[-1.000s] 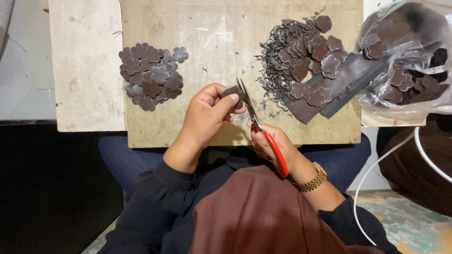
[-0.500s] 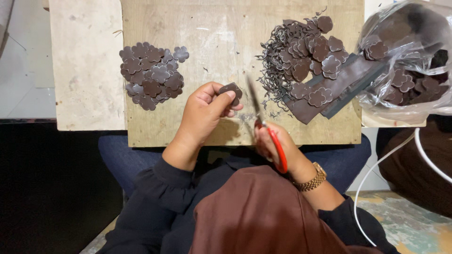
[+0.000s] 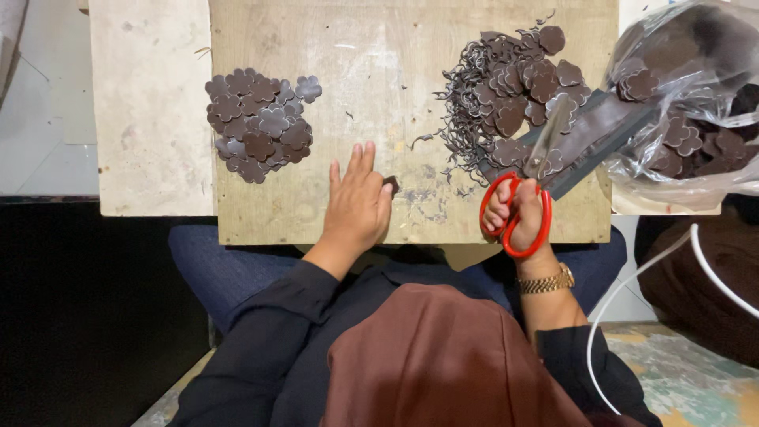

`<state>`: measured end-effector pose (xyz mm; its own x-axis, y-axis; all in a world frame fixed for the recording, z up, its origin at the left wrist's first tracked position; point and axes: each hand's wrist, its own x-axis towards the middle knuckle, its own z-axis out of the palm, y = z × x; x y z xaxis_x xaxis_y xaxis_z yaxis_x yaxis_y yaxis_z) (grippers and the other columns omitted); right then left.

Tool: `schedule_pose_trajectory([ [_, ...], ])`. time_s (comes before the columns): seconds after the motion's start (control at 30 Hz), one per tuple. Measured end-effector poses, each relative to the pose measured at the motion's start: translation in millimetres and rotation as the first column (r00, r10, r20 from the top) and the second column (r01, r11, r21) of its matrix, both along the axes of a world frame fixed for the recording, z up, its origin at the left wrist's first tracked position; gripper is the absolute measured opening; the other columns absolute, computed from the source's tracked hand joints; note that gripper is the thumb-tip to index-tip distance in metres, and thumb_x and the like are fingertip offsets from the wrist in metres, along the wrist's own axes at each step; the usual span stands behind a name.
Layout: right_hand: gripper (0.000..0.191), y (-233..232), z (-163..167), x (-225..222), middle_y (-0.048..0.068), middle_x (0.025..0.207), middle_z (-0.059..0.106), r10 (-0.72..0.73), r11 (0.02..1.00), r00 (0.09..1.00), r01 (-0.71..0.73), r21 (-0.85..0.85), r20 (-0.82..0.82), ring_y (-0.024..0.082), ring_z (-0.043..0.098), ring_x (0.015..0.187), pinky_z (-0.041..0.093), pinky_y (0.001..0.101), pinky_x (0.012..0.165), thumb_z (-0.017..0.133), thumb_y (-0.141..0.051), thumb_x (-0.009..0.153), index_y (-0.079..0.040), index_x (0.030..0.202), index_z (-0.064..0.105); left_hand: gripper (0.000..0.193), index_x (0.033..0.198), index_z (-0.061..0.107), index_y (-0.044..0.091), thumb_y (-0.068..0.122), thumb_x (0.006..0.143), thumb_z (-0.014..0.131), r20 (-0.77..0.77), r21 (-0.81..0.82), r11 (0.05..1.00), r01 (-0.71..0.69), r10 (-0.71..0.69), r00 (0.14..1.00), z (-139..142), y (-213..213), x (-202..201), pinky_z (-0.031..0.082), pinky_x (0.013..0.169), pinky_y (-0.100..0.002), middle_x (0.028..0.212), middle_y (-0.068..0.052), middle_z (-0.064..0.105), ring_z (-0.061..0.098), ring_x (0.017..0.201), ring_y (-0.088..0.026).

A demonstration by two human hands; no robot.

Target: The person uses red-handled scissors to cut flower-shaped pieces from a dark brown sheet. They hold the sheet with the left hand and cut along the outlines, placing finished pieces into a pile on the table.

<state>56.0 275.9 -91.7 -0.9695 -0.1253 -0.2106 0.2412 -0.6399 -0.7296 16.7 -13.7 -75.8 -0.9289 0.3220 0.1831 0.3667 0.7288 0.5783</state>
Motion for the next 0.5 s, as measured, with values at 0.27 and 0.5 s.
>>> schedule_pose_trajectory([
  [0.27,0.039,-5.7,2.6,-8.5,-0.001,0.070,0.042,0.011,0.988,0.997,0.001,0.156,-0.079,0.012,0.043,0.060,0.039,0.0279,0.057,0.054,-0.047,0.108,-0.013,0.091,0.048,0.020,0.103,0.056,0.001,0.021,0.101,0.053,-0.043,0.010,0.987,0.158,-0.157,0.987,6.6,37.0,-16.2,0.023,0.121,-0.061,0.158,-0.029,0.038,0.034,0.150,-0.043],
  [0.5,0.036,-7.0,6.7,-11.9,-0.001,0.070,0.043,-0.021,0.990,0.994,0.035,0.136,-0.105,0.012,0.044,0.061,0.039,0.0277,0.059,0.053,-0.043,0.109,-0.012,0.091,0.049,0.019,0.104,0.057,0.002,0.019,0.098,0.058,-0.111,0.032,0.974,0.224,-0.219,0.969,6.9,78.2,-35.8,0.027,0.120,-0.059,0.155,-0.028,0.043,0.037,0.147,-0.040],
])
